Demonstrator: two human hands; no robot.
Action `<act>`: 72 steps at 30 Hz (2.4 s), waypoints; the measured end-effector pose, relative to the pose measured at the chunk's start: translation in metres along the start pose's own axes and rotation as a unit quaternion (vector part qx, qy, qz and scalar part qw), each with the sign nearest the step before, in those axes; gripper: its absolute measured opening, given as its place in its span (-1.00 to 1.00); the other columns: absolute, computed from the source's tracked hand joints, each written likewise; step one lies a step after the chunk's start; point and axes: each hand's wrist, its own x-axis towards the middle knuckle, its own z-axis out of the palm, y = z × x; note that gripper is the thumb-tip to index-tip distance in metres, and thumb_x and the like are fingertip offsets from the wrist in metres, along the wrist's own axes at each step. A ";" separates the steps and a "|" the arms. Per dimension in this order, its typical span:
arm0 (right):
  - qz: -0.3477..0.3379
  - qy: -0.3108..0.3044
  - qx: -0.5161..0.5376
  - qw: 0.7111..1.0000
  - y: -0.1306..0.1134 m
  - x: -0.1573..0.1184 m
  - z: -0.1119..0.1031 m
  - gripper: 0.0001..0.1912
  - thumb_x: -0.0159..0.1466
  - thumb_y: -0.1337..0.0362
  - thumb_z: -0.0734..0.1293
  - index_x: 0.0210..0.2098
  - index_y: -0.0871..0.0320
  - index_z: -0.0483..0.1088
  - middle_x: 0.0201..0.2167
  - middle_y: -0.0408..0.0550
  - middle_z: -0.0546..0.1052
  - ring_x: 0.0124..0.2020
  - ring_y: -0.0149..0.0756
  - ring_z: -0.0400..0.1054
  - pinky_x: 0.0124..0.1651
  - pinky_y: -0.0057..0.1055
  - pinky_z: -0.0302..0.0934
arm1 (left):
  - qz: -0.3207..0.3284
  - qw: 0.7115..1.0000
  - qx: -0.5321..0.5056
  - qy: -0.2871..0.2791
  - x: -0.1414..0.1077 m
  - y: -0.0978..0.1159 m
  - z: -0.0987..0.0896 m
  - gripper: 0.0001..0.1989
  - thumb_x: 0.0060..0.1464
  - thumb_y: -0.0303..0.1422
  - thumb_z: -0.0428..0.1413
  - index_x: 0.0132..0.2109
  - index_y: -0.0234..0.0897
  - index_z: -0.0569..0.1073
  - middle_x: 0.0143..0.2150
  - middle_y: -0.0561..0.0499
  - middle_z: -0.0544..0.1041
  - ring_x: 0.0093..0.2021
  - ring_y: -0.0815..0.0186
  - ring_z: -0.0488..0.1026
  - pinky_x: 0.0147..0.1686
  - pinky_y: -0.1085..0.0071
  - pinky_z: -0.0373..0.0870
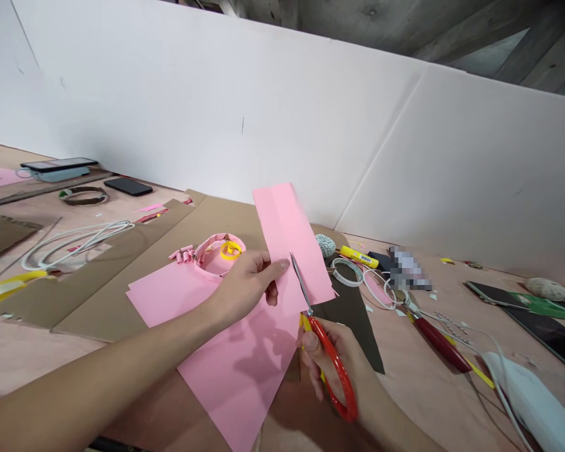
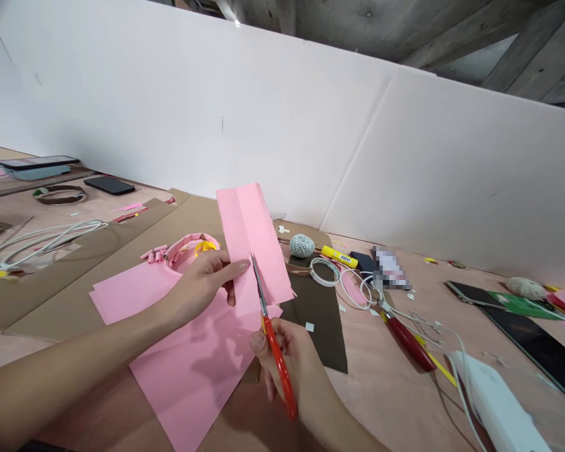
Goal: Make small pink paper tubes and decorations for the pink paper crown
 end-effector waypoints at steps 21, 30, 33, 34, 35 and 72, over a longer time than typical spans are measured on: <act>-0.009 0.001 -0.012 1.000 -0.011 -0.005 -0.003 -0.34 0.04 -0.38 0.37 -0.44 0.13 0.29 -0.77 -0.28 0.24 -0.80 -0.47 0.15 -0.73 -0.54 -0.09 | -0.007 0.999 -0.017 -0.049 -0.003 -0.006 0.003 -0.60 0.26 -0.19 0.07 -0.50 -0.31 0.43 -0.62 0.04 0.45 -0.60 0.35 0.40 -0.50 0.41 0.32; -0.003 0.014 -0.003 1.000 -0.008 -0.002 -0.001 -0.33 -0.01 -0.35 0.43 -0.34 0.17 0.39 -0.75 -0.33 0.19 -0.82 -0.50 0.07 -0.75 -0.52 0.01 | -0.008 1.000 -0.024 0.004 -0.001 0.000 0.001 -0.56 0.24 -0.10 0.09 -0.52 -0.27 0.36 -0.65 0.08 0.42 -0.63 0.35 0.40 -0.53 0.41 0.30; -0.003 0.015 0.001 1.000 -0.009 -0.003 -0.001 -0.33 -0.04 -0.33 0.46 -0.36 0.17 0.40 -0.74 -0.32 0.19 -0.82 -0.50 0.08 -0.75 -0.52 0.01 | -0.003 1.000 -0.008 0.009 0.000 0.000 0.001 -0.57 0.24 -0.15 0.10 -0.53 -0.27 0.35 -0.65 0.08 0.42 -0.62 0.36 0.41 -0.51 0.43 0.30; -0.003 0.017 0.002 1.000 -0.009 -0.003 -0.001 -0.33 -0.05 -0.33 0.46 -0.37 0.17 0.40 -0.74 -0.33 0.19 -0.82 -0.50 0.08 -0.76 -0.52 -0.01 | -0.004 1.000 -0.004 0.008 0.000 -0.001 0.001 -0.57 0.25 -0.17 0.09 -0.54 -0.28 0.35 -0.65 0.08 0.42 -0.62 0.37 0.41 -0.50 0.43 0.31; -0.003 0.018 0.003 1.000 -0.009 -0.003 0.000 -0.33 -0.06 -0.34 0.46 -0.38 0.17 0.40 -0.74 -0.33 0.17 -0.82 -0.49 0.08 -0.76 -0.52 -0.02 | -0.006 1.000 -0.003 0.008 -0.001 0.000 0.001 -0.57 0.25 -0.18 0.09 -0.55 -0.28 0.36 -0.66 0.08 0.42 -0.62 0.37 0.41 -0.49 0.43 0.31; -0.007 0.028 -0.016 0.999 -0.013 -0.004 -0.002 -0.37 -0.09 -0.28 0.49 -0.55 0.14 0.25 -0.77 -0.30 0.22 -0.86 -0.51 0.09 -0.80 -0.55 -0.06 | 0.000 0.999 -0.021 0.039 0.001 0.006 -0.003 -0.57 0.22 -0.19 0.14 -0.57 -0.27 0.32 -0.67 0.09 0.41 -0.65 0.39 0.39 -0.51 0.43 0.33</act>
